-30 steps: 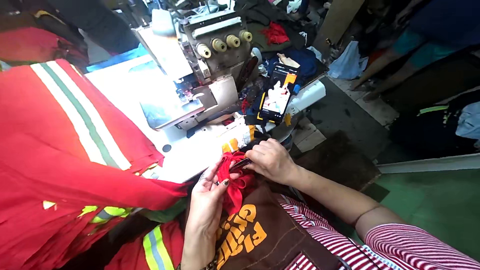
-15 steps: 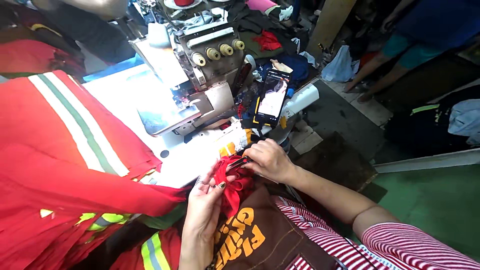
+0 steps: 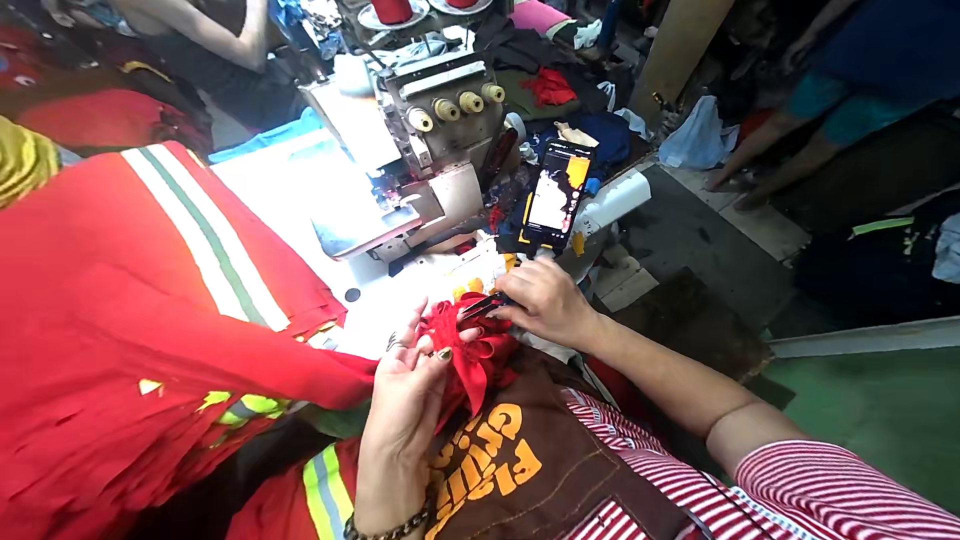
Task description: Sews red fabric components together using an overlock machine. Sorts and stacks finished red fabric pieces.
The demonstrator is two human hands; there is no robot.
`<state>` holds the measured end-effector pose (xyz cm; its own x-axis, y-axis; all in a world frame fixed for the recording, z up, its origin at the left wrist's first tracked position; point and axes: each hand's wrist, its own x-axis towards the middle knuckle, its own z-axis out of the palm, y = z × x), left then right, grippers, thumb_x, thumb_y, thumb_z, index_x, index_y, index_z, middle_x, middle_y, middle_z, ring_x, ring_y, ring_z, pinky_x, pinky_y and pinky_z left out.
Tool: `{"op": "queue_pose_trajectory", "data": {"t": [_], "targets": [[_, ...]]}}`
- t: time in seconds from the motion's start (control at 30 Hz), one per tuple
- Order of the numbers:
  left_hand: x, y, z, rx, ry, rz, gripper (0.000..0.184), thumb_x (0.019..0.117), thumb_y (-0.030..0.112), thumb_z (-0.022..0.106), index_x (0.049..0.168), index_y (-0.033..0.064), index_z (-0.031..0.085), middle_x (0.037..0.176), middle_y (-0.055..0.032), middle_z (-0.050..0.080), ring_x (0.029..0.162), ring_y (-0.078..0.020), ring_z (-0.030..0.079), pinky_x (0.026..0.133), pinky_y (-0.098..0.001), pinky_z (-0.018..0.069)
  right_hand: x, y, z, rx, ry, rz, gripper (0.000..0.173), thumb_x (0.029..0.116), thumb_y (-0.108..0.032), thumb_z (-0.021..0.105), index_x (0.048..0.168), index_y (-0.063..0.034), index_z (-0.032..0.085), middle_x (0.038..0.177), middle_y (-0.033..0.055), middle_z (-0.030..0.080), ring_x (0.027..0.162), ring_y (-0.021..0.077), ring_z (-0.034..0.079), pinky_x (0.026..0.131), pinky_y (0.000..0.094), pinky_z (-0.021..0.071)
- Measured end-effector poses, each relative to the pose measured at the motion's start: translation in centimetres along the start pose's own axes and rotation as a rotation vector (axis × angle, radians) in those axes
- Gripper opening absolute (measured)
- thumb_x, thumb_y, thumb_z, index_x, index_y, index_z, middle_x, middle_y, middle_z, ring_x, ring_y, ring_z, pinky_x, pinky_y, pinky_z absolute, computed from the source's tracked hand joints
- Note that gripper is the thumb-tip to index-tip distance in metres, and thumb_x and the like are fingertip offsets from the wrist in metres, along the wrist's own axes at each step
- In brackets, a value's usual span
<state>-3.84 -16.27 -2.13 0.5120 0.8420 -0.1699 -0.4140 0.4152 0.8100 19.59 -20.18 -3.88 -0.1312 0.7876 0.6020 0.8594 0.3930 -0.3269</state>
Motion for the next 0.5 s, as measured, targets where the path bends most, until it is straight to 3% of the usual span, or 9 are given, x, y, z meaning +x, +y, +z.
{"op": "queue_pose_trajectory", "data": {"t": [0.5], "targets": [[-0.76,-0.66,0.38,0.009,0.021,-0.052,0.08,0.0846,-0.019,0.059,0.156,0.008,0.033,0.115,-0.0184,0.071,0.099,-0.0257,0.074,0.088,-0.0377,0.0616,-0.38,-0.61,0.97,-0.186,0.026,-0.181,0.024,0.0972,-0.03,0.068,0.089,-0.0085,0.072,0.073,0.004,0.063,0.073,0.022,0.062,0.07,0.0387,0.0473]]}}
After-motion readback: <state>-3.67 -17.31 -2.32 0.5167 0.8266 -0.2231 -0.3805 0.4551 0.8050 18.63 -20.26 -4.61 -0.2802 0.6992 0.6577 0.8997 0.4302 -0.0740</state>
